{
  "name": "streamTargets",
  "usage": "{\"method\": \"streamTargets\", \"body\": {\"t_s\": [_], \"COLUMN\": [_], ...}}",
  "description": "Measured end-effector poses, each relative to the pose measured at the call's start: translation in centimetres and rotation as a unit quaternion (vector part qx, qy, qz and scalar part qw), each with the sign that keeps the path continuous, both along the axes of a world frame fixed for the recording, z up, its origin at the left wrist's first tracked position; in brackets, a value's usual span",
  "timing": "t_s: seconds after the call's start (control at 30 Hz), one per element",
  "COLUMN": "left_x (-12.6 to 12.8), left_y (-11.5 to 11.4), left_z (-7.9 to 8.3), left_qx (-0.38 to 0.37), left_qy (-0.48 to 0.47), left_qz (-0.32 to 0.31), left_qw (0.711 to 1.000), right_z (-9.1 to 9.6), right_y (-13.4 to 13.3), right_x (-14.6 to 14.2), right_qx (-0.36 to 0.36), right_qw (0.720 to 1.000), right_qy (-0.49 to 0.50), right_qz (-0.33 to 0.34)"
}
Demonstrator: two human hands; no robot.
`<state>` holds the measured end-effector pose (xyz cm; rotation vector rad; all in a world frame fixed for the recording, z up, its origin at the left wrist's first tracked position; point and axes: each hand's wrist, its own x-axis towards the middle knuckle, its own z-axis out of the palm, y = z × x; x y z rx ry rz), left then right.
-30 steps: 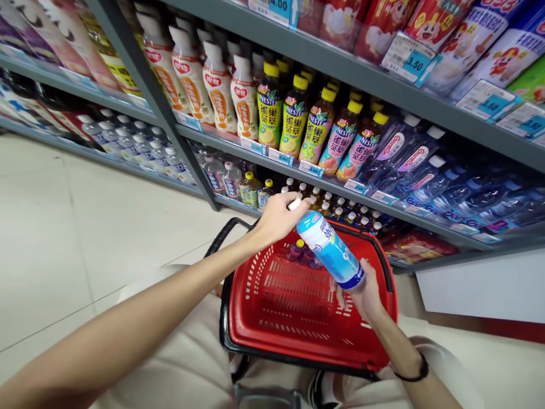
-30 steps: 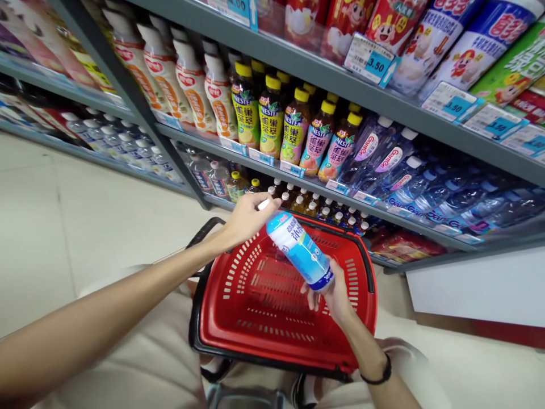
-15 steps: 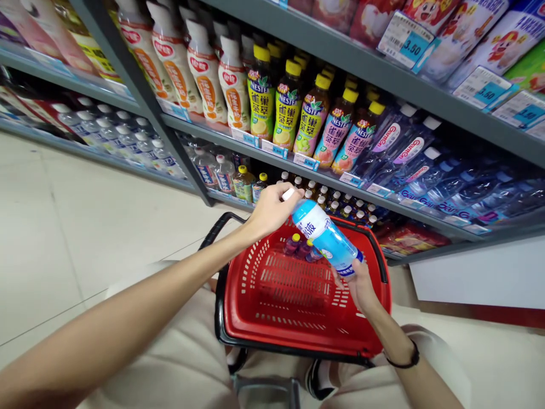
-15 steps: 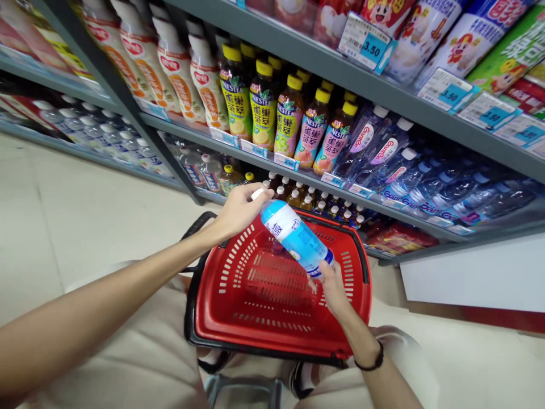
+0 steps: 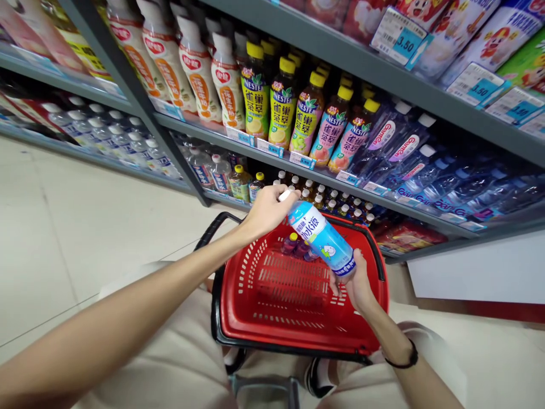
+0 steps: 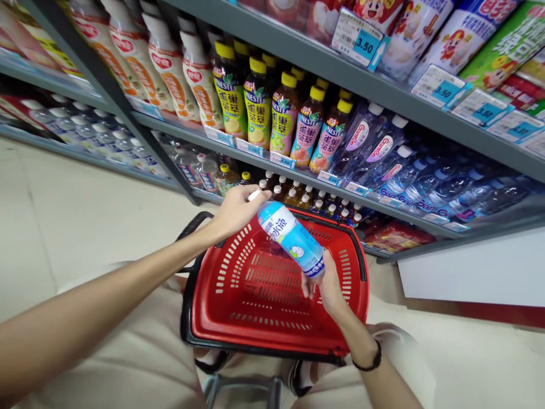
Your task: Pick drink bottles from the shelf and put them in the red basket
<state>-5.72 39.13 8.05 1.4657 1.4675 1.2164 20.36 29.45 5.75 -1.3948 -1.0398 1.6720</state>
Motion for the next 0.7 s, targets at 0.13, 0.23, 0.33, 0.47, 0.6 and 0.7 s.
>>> {"method": "streamTargets", "body": {"t_s": [0.13, 0.23, 0.33, 0.47, 0.6, 0.7], "left_x": [0.0, -0.18, -0.41, -0.65, -0.71, -0.48], "left_y": [0.01, 0.07, 0.09, 0.09, 0.04, -0.05], "left_z": [0.29, 0.66, 0.92, 0.83, 0.52, 0.45], "left_qx": [-0.008, -0.017, -0.033, -0.033, -0.022, -0.022], "left_qy": [-0.004, -0.021, -0.032, -0.023, -0.016, 0.001], "left_qz": [0.009, 0.035, 0.045, 0.033, 0.013, 0.008], "left_qw": [1.0, 0.999, 0.998, 0.999, 1.0, 1.0], "right_z": [0.57, 0.93, 0.85, 0.36, 0.4, 0.69], "right_y": [-0.27, -0.55, -0.74, -0.57, -0.05, 0.22], "right_x": [0.09, 0.04, -0.16, -0.23, -0.29, -0.48], "right_qx": [0.033, 0.082, 0.087, 0.05, -0.003, 0.003], "right_qw": [0.998, 0.994, 0.992, 0.989, 0.991, 0.995], "right_qy": [0.042, 0.058, 0.067, 0.088, 0.102, 0.103], "right_qz": [0.024, 0.051, 0.07, 0.109, 0.088, 0.003]}}
